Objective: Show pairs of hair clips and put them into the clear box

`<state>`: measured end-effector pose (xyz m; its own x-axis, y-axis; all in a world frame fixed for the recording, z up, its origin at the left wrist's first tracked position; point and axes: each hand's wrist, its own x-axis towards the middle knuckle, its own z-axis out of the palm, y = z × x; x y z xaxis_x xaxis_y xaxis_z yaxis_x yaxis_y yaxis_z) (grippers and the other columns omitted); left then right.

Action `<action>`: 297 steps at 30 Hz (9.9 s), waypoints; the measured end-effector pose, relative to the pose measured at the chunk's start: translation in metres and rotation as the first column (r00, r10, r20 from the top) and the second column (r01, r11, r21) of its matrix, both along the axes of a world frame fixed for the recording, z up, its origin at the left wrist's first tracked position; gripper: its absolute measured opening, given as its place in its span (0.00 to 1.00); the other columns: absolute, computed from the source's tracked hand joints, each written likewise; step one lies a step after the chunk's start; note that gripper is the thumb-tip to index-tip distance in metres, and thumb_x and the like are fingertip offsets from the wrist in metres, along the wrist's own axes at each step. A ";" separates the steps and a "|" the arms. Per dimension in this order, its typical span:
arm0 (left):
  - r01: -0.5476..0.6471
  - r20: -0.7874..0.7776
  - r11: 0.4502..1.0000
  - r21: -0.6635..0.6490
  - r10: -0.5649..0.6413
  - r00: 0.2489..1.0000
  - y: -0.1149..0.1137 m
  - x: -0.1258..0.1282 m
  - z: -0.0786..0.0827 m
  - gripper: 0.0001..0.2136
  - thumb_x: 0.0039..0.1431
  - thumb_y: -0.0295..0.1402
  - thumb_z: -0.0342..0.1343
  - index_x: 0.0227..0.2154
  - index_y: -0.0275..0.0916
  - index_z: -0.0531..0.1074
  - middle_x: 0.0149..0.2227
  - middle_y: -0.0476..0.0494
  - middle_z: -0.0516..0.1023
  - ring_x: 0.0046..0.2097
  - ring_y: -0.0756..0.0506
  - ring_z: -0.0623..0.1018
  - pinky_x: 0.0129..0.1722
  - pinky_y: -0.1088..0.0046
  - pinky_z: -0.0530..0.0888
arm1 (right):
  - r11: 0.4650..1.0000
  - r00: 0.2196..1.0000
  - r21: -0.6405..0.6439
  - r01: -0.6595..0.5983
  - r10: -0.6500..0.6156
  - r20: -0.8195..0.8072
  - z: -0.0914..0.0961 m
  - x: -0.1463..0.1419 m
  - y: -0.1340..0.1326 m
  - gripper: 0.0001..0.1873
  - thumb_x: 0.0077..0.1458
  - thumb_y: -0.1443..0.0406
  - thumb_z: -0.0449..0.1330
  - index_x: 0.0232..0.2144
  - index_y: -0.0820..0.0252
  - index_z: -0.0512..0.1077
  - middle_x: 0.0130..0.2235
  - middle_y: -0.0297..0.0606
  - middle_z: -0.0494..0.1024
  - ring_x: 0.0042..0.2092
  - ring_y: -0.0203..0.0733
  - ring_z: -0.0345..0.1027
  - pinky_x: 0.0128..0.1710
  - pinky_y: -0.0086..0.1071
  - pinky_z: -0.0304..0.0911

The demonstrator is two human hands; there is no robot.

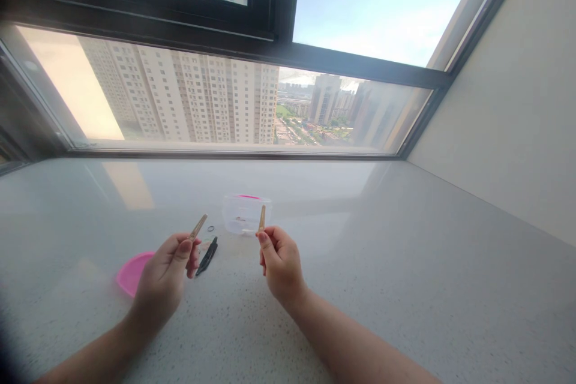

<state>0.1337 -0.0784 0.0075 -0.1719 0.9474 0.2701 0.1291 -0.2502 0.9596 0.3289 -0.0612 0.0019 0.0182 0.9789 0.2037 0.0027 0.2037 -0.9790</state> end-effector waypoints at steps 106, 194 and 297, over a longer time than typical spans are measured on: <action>-0.001 0.123 1.000 0.029 -0.002 0.992 -0.001 0.001 0.004 0.12 0.61 0.43 0.53 0.38 0.39 0.72 0.26 0.52 0.71 0.23 0.52 0.68 0.19 0.78 0.65 | 0.975 0.971 0.081 -0.206 0.193 0.139 -0.004 0.002 -0.007 0.16 0.62 0.54 0.52 0.36 0.61 0.68 0.19 0.25 0.61 0.17 0.28 0.52 0.16 0.22 0.48; 0.024 0.125 1.000 0.006 -0.024 0.992 0.002 -0.003 0.001 0.13 0.61 0.43 0.53 0.37 0.38 0.71 0.27 0.51 0.71 0.23 0.52 0.68 0.19 0.77 0.64 | 0.971 0.998 0.237 0.021 -0.005 -0.069 0.005 0.000 -0.011 0.12 0.64 0.56 0.51 0.40 0.58 0.66 0.20 0.25 0.63 0.18 0.30 0.53 0.16 0.23 0.49; 0.064 -0.154 0.998 -0.005 -0.064 0.986 -0.003 0.000 0.005 0.10 0.58 0.41 0.55 0.32 0.40 0.70 0.27 0.51 0.69 0.29 0.47 0.70 0.27 0.74 0.67 | 0.989 0.987 0.059 -0.133 0.127 0.096 0.009 -0.002 -0.020 0.16 0.56 0.54 0.57 0.25 0.59 0.65 0.19 0.27 0.60 0.20 0.31 0.53 0.18 0.25 0.49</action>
<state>0.1340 -0.0813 0.0126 -0.0673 0.9551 0.2884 0.2591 -0.2624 0.9295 0.3267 -0.0810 0.0106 -0.1304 0.9562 0.2619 0.0615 0.2714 -0.9605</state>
